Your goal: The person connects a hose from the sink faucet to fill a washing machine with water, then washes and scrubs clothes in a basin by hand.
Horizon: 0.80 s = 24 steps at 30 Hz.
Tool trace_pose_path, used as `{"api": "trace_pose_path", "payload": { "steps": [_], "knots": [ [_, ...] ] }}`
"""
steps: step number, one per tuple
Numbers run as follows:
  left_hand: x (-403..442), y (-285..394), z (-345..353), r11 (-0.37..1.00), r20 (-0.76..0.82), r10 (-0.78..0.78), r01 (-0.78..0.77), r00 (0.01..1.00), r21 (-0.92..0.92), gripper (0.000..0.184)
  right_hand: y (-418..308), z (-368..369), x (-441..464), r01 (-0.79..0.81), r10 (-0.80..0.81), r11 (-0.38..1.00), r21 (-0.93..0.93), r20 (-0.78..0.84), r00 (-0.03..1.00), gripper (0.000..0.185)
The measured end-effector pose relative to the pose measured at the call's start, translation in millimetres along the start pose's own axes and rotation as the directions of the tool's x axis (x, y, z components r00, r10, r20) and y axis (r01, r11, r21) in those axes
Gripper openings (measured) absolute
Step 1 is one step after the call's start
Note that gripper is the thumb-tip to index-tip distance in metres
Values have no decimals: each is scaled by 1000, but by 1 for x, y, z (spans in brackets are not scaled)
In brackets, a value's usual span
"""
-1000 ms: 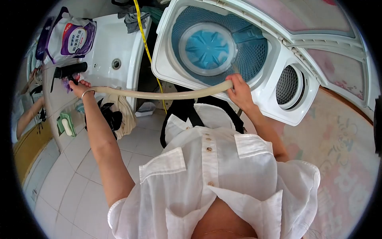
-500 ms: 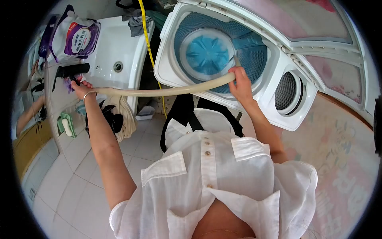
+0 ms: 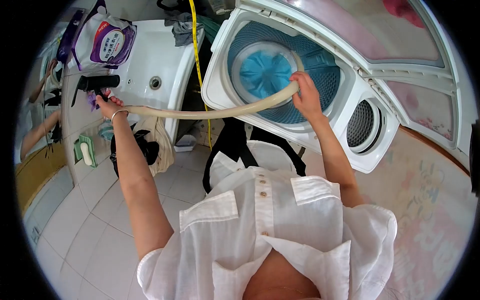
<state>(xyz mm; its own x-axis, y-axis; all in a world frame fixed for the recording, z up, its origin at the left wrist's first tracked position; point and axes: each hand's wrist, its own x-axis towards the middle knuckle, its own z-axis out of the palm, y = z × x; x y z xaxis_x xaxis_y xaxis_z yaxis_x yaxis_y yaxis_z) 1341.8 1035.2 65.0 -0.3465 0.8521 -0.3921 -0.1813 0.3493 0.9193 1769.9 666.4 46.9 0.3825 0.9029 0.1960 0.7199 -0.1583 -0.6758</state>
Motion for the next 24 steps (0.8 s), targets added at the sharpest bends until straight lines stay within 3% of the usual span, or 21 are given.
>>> {"api": "trace_pose_path", "payload": {
  "steps": [10, 12, 16, 18, 19, 21, 22, 24],
  "knots": [
    [8, -5, -4, 1000, 5, 25, -25, 1000, 13, 44, -6, 6, 12, 36, -41, 995, 95, 50, 998, 31],
    [7, -4, -4, 999, 5, 26, -26, 1000, 18, 44, -10, 9, 14, 44, -79, 983, 177, 198, 977, 33],
    [-1, -2, -1, 999, -10, 22, -21, 1000, 48, 47, -25, 17, 13, -3, -61, 947, 321, 189, 980, 33],
    [2, -2, -2, 999, -9, 21, -21, 1000, 49, 47, -35, 20, 5, -66, -97, 900, 431, 347, 933, 31],
    [2, -3, -2, 999, -9, 19, -18, 1000, 43, 46, -38, 19, 1, -69, -96, 899, 432, 348, 932, 31],
    [2, -2, -3, 999, -7, 9, -8, 1000, 43, 46, -43, 17, -9, -216, -31, 899, 381, 549, 835, 29],
    [2, -2, -2, 999, -4, 0, 1, 1000, 42, 46, -46, 13, -14, -217, -31, 899, 381, 550, 835, 29],
    [1, 0, -3, 999, 5, 5, -5, 1000, 48, 46, -46, 3, -23, -289, 186, 954, 75, 608, 772, 26]
  ]
}}
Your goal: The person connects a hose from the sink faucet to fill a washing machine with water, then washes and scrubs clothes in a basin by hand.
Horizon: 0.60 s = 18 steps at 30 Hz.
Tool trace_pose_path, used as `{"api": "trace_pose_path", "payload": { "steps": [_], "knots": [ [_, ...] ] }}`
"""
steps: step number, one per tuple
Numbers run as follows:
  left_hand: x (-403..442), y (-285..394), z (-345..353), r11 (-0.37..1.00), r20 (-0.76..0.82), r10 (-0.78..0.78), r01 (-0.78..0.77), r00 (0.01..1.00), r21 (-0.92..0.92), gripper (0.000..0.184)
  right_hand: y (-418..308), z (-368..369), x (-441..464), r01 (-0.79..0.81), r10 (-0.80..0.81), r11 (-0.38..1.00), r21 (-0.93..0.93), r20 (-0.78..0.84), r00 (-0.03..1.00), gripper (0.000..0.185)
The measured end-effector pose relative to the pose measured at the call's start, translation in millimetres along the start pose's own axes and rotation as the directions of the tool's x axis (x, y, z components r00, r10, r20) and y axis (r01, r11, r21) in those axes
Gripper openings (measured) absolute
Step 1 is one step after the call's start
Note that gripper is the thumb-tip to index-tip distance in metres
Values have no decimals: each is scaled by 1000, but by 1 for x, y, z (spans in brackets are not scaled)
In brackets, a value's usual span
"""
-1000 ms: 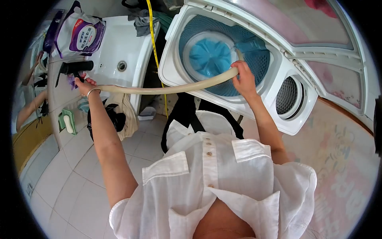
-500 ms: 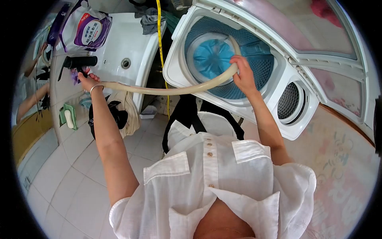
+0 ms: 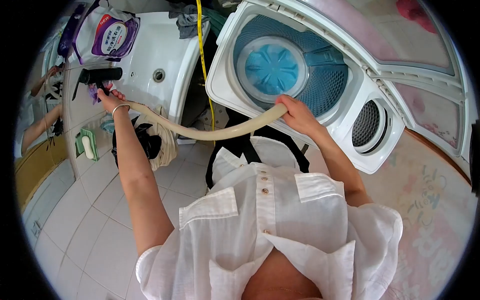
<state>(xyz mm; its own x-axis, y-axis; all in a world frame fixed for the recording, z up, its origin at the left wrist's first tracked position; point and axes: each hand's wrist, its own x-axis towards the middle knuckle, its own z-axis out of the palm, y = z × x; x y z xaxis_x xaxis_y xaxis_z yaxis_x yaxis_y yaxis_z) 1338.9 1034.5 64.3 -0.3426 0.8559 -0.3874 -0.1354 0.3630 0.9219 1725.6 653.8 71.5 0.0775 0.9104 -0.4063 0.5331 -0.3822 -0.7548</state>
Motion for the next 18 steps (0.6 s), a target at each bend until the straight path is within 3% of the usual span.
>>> {"api": "trace_pose_path", "payload": {
  "steps": [1, 3, 4, 6, 7, 8, 10, 11, 13, 14, 16, 18],
  "knots": [
    [-1, 0, 0, 1000, 11, 6, -6, 1000, 5, 46, 8, 0, -4, -1, 1, 1000, 0, 1, 1000, 26],
    [0, -2, 1, 1000, -2, 4, -4, 1000, -3, 46, 27, 3, -11, -201, 172, 937, -285, -124, 977, 29],
    [0, -2, 2, 1000, -17, 6, -6, 1000, -9, 45, 29, 0, -8, -202, 172, 937, -286, -125, 977, 29],
    [1, -4, 3, 1000, -11, 4, -4, 1000, -25, 45, 35, -7, 4, -170, 27, 928, -331, -395, 918, 32],
    [1, -4, 5, 999, -7, 4, -4, 1000, -41, 46, 32, -10, 12, -94, -68, 941, -325, -453, 889, 34],
    [0, -4, 6, 999, -4, 4, -4, 1000, -41, 46, 27, -14, 19, -96, -66, 941, -324, -455, 888, 34],
    [-5, -2, 11, 999, -56, 5, -7, 998, -36, 46, 19, -23, 32, 299, -395, 909, -288, -373, 840, 33],
    [-7, 0, 12, 999, -55, 9, -12, 998, -39, 46, 15, -24, 31, 302, -399, 908, -290, -375, 837, 33],
    [-8, 1, 11, 999, -61, -12, 10, 998, -42, 47, 7, -22, 25, 332, -332, 943, -36, -201, 921, 34],
    [-7, 1, 10, 999, -63, -13, 10, 998, -45, 47, 7, -19, 23, 334, -335, 942, -39, -199, 921, 34],
    [-7, 1, 10, 1000, -61, -10, 8, 998, -29, 47, 13, -11, 18, 147, -174, 984, -96, -398, 901, 36],
    [1, -4, 6, 998, -39, -3, 1, 999, -56, 45, 20, -12, 20, 213, -250, 967, -136, -375, 893, 37]
  ]
}}
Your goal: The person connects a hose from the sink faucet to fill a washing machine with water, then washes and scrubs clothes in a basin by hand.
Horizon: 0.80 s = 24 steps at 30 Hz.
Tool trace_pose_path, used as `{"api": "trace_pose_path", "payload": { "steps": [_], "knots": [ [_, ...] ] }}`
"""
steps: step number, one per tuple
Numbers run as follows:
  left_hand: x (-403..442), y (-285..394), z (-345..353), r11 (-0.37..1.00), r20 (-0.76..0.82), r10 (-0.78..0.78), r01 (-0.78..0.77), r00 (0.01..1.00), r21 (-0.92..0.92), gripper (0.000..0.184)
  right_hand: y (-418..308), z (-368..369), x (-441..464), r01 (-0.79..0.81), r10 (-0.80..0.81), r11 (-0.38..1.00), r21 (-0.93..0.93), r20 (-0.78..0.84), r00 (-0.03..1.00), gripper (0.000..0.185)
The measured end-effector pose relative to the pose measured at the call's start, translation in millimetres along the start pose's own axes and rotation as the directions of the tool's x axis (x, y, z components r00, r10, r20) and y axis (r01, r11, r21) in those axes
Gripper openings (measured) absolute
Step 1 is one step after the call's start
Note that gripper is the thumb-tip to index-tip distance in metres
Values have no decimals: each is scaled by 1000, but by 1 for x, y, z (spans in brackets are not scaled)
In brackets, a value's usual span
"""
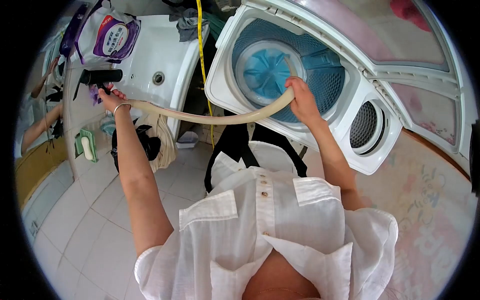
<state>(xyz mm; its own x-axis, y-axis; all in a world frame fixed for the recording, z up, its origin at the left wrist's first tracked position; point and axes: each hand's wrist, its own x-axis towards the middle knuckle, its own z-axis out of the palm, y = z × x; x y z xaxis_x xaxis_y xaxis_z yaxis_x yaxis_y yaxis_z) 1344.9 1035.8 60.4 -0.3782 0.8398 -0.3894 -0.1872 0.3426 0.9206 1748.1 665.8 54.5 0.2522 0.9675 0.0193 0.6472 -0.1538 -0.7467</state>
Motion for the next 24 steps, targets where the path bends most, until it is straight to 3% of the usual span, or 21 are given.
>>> {"api": "trace_pose_path", "payload": {
  "steps": [1, 5, 7, 8, 10, 14, 16, 19, 23, 24],
  "knots": [
    [1, 0, 0, 1000, 25, 9, -9, 1000, -25, 42, 0, -1, 1, 77, -77, 997, -7, 11, 997, 38],
    [-3, 2, 2, 1000, 3, 0, 0, 1000, -8, 42, -6, 0, 8, 44, -64, 985, 166, 118, 991, 38],
    [-3, 3, 1, 1000, 16, -6, 6, 1000, 2, 41, -3, 5, 15, -17, 24, 996, 87, -85, 996, 38],
    [0, 2, -1, 1000, 15, -5, 5, 1000, 1, 41, -2, 4, 17, -16, 23, 996, 88, -84, 996, 38],
    [2, 0, 0, 1000, 25, 7, -6, 1000, -26, 41, -1, 1, 17, 61, -61, 996, 64, 6, 998, 36],
    [-8, 1, 3, 1000, -22, 5, -6, 1000, -18, 42, -3, 2, 18, 65, -63, 992, 110, -23, 998, 34],
    [-5, 1, 1, 1000, 29, 24, -23, 999, -20, 42, -7, 4, 19, 70, -73, 985, 157, 13, 997, 33],
    [1, -1, -2, 1000, 48, 23, -22, 999, -21, 41, -18, 5, 13, 35, -72, 964, 263, 135, 988, 33],
    [-1, 2, -1, 999, 9, -7, 7, 1000, 39, 48, -14, 9, 2, 2, -14, 976, 217, 57, 998, 32],
    [2, 1, -3, 999, 11, -9, 9, 1000, 43, 48, -16, 7, -3, -47, 12, 978, 205, 166, 986, 33]
  ]
}}
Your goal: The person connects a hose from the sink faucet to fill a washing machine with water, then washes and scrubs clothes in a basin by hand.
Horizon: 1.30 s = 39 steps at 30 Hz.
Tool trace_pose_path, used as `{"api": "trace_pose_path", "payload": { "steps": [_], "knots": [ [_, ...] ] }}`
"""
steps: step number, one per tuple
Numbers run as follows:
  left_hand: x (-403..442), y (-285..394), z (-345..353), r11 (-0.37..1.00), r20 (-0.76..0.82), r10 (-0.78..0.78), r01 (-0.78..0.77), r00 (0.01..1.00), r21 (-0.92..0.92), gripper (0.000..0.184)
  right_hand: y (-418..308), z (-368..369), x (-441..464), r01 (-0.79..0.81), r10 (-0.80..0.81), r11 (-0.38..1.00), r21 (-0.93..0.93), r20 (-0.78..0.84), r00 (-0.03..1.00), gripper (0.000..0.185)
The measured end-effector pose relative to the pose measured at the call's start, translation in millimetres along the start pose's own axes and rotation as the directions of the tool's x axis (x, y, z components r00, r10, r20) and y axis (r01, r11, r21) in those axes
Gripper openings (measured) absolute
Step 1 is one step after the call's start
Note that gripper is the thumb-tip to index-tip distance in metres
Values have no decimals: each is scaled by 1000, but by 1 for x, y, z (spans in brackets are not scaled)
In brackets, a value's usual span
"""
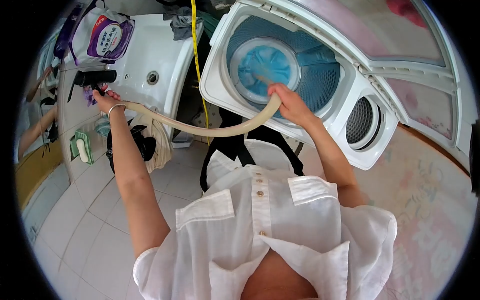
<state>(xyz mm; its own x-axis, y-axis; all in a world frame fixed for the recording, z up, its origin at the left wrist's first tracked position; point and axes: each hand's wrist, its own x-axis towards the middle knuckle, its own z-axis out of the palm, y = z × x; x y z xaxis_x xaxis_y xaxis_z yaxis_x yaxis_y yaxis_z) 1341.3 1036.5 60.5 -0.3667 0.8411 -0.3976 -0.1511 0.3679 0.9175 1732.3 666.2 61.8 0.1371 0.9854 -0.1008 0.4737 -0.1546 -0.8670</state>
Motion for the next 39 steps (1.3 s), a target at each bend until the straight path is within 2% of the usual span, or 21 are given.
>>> {"api": "trace_pose_path", "payload": {
  "steps": [1, 2, 4, 5, 7, 8, 10, 11, 13, 14, 16, 17, 19, 26, 29, 31, 32, 34, 35, 37, 39],
  "knots": [
    [2, -1, -2, 1000, 8, -5, 6, 1000, -18, 48, -2, -1, -6, -49, 49, 999, -10, 101, 994, 33],
    [3, -2, -1, 999, 15, -10, 11, 1000, -39, 48, -3, -1, -13, -50, 51, 999, -11, 100, 994, 33],
    [0, -2, 2, 999, 3, -12, 12, 1000, -39, 47, 0, 0, -25, -226, 207, 950, -214, -110, 972, 33],
    [-2, 0, 3, 999, -9, -12, 11, 1000, -32, 46, 3, 0, -27, -227, 207, 950, -215, -109, 972, 33],
    [-10, 2, 6, 999, -4, -4, 4, 1000, -35, 46, 7, 0, -29, -323, 204, 875, -360, -331, 921, 34],
    [-12, 2, 8, 999, 2, 5, -5, 1000, -40, 46, 7, -3, -30, -325, 205, 875, -360, -332, 921, 34],
    [-11, 1, 10, 998, 10, 20, -19, 1000, -55, 44, 6, -9, -29, -126, 75, 947, -297, -179, 981, 34],
    [-10, 1, 9, 997, 16, 33, -32, 999, -67, 41, 5, -10, -29, -127, 75, 947, -296, -180, 981, 34],
    [-2, -2, 6, 998, 16, 17, -16, 1000, -57, 44, 3, -10, -29, -134, 137, 983, -124, 17, 990, 34],
    [2, -2, 3, 999, 14, 4, -3, 1000, -49, 47, 4, -9, -27, -130, 133, 984, -123, 18, 991, 34],
    [7, -3, 1, 998, 23, 2, -1, 1000, -57, 47, 5, -6, -22, -165, 122, 973, -163, -247, 961, 33],
    [8, -3, 1, 998, 34, -4, 6, 999, -63, 46, 2, -8, -22, -165, 122, 973, -160, -245, 962, 33],
    [7, -4, 3, 998, 22, 4, -2, 1000, -60, 46, -3, -16, -22, -104, 100, 976, -191, -30, 995, 32],
    [-2, -2, 6, 997, 5, 24, -23, 1000, -77, 42, -1, -13, -21, -175, 155, 959, -221, -102, 983, 32],
    [2, -3, 4, 997, 28, 27, -25, 999, -74, 42, 4, -10, -19, -112, 114, 984, -141, 2, 994, 30],
    [1, -3, 1, 998, 52, 31, -29, 998, -52, 42, 7, -5, -18, -147, 118, 979, -141, -196, 973, 29],
    [1, -3, 3, 998, 52, 35, -32, 998, -48, 42, 7, -5, -18, -146, 118, 980, -136, -197, 973, 29],
    [-1, -3, 6, 998, -9, 45, -46, 999, -50, 42, 6, -9, -21, -124, 125, 981, -151, -2, 992, 29],
    [-1, -2, 5, 998, -10, 44, -44, 999, -48, 42, 8, -6, -22, -126, 127, 981, -149, 0, 992, 29],
    [-2, -2, 4, 999, 24, 27, -26, 999, -41, 42, 13, -2, -22, -224, 192, 960, -166, -190, 963, 27],
    [6, -5, 1, 998, 20, 29, -28, 999, -57, 42, 13, -4, -22, -201, 181, 960, -193, -117, 976, 27]
  ]
}}
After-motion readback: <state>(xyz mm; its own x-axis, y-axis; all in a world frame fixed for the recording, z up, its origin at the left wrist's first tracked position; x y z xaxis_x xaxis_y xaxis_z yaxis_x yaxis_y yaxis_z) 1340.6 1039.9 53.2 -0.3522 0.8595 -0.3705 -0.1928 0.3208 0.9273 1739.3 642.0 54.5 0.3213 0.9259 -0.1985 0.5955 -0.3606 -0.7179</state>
